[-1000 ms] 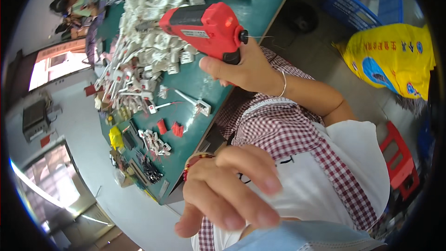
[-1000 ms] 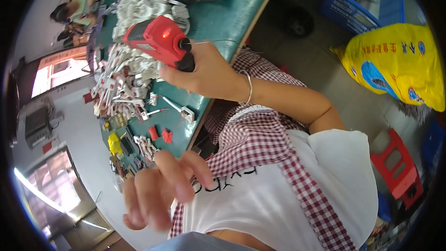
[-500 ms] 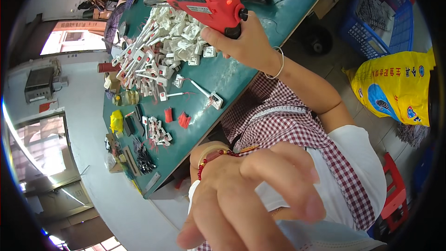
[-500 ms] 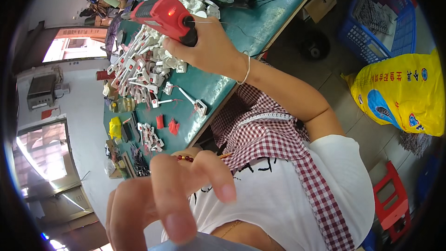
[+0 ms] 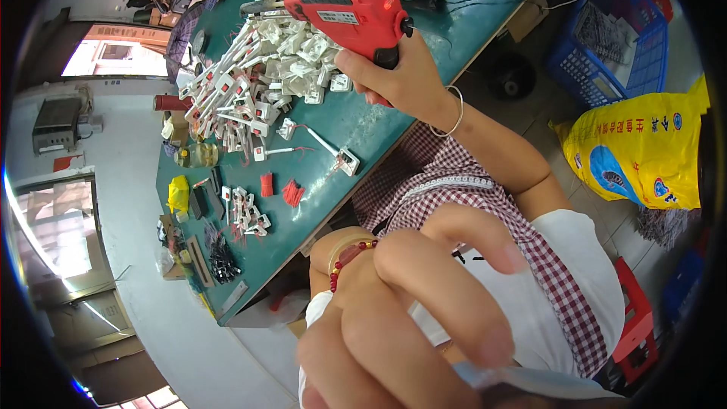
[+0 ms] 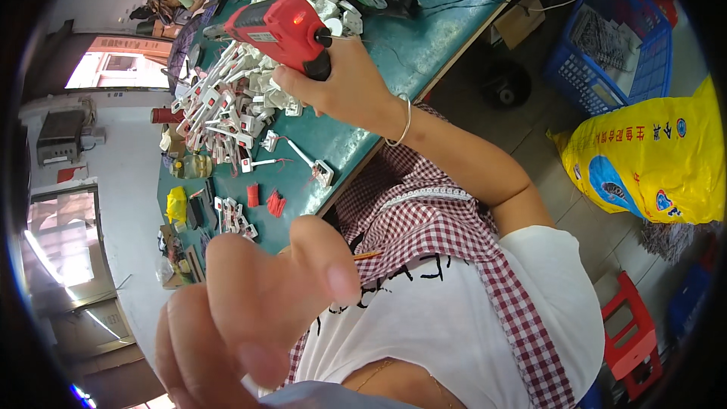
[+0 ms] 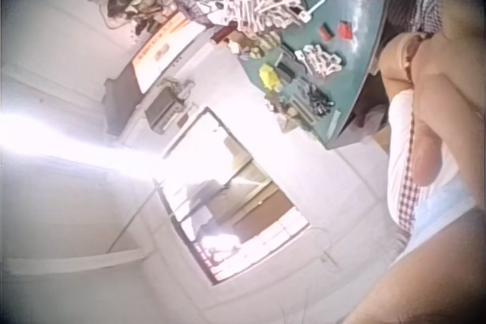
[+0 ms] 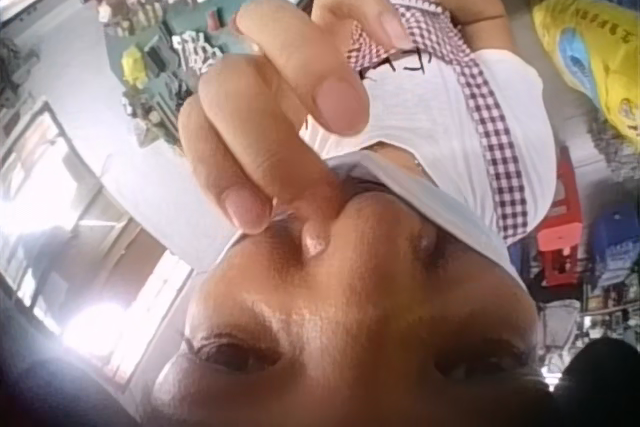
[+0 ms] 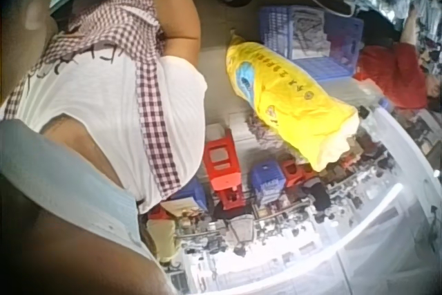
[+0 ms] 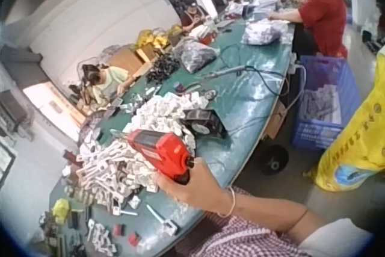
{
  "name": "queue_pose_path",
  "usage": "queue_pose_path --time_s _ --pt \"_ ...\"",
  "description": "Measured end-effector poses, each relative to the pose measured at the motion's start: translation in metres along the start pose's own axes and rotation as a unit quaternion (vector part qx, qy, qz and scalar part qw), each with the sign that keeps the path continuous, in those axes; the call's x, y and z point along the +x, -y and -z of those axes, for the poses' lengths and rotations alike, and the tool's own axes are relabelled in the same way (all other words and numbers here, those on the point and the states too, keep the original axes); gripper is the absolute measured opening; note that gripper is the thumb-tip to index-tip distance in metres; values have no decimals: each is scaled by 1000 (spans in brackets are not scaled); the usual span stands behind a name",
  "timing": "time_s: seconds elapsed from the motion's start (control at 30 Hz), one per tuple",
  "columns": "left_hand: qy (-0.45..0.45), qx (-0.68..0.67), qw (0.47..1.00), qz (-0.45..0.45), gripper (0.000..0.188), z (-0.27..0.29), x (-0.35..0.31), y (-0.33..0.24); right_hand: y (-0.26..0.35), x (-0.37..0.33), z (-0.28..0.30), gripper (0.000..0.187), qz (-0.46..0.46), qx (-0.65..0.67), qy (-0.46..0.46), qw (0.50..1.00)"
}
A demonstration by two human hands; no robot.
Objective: The person solders wires to switch components inside plastic housings using a soldering gun, feeds solder wire into the tool, and handles parts on the workbench by hand.
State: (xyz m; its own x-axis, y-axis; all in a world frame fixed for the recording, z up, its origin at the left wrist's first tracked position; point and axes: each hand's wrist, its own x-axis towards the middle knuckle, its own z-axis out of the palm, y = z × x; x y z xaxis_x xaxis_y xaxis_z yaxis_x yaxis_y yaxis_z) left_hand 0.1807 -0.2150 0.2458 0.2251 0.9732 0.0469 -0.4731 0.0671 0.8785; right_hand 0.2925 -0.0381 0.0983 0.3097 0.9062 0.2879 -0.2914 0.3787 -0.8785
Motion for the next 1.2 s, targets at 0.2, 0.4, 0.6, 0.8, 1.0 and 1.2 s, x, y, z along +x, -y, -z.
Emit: queue_pose_path --time_s 0.2,0.4,0.6,0.8,1.0,1.2 --pt "333 -196 884 -265 34 12 74 61 -3 2 -4 21 12 28 22 999" --pt "422 -53 899 -108 23 47 79 25 -5 0 3 20 -45 113 19 992" --pt "498 -110 843 -171 27 66 94 24 1 1 11 23 -21 233 68 970" --pt "285 -232 866 -338 37 26 85 43 -5 -2 18 25 -20 220 60 973" --pt "380 -217 830 -346 37 42 105 33 -11 -1 27 32 -3 243 73 967" --pt "394 -138 873 -252 28 75 88 20 -13 -2 30 30 -22 294 63 954"
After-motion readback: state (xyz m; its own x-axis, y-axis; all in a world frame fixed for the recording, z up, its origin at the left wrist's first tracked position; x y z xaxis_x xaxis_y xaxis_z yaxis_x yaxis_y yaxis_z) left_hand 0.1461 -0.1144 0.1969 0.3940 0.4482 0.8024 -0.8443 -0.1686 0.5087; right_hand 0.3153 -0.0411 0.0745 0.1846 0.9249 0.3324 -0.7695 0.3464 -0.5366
